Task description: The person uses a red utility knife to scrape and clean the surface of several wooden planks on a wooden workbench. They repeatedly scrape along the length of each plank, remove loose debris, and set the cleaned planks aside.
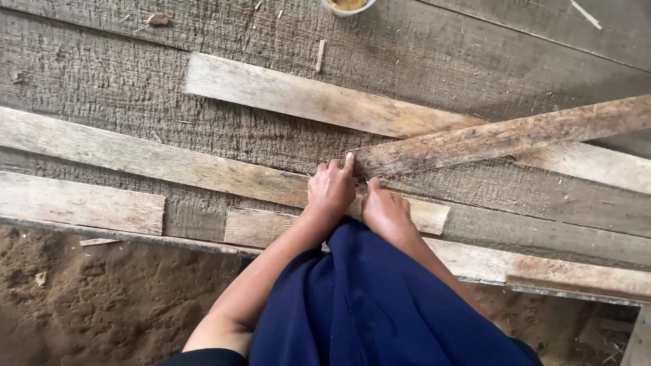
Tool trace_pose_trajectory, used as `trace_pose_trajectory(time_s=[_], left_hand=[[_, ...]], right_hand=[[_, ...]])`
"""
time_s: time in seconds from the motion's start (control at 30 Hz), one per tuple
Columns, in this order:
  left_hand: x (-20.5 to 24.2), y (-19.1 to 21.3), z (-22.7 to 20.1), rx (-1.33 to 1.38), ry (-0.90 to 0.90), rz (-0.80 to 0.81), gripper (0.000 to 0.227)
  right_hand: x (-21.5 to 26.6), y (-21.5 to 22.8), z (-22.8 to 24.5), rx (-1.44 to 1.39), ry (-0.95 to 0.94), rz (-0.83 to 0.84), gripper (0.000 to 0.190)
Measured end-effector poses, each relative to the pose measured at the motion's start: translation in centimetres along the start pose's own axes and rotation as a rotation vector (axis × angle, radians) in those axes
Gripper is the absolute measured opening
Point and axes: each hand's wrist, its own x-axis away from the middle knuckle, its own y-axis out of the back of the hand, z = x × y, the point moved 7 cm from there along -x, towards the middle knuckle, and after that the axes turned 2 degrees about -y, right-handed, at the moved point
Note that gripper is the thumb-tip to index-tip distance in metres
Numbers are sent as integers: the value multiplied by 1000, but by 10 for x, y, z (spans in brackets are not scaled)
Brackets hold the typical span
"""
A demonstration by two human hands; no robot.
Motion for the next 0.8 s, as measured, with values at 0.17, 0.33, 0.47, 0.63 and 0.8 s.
trace_pose_trajectory(time_s=[0.17, 0.33, 0.47, 0.63, 0.8], left_hand=[[1, 1, 2, 6, 14, 25, 57], [0, -1, 3, -17, -15, -27, 59], [-4, -5, 7, 4, -20, -39, 55], [4, -5, 1, -13, -53, -69, 56], [12, 14, -2, -25, -70, -83, 57]], right_hand=[[11, 0, 1, 1, 30, -107, 40], [7, -3, -3, 8, 21, -67, 42], [22, 5, -3, 2, 43, -57, 47], [16, 10, -7, -40, 17, -158, 38], [-24, 26, 8, -89, 62, -292, 32]])
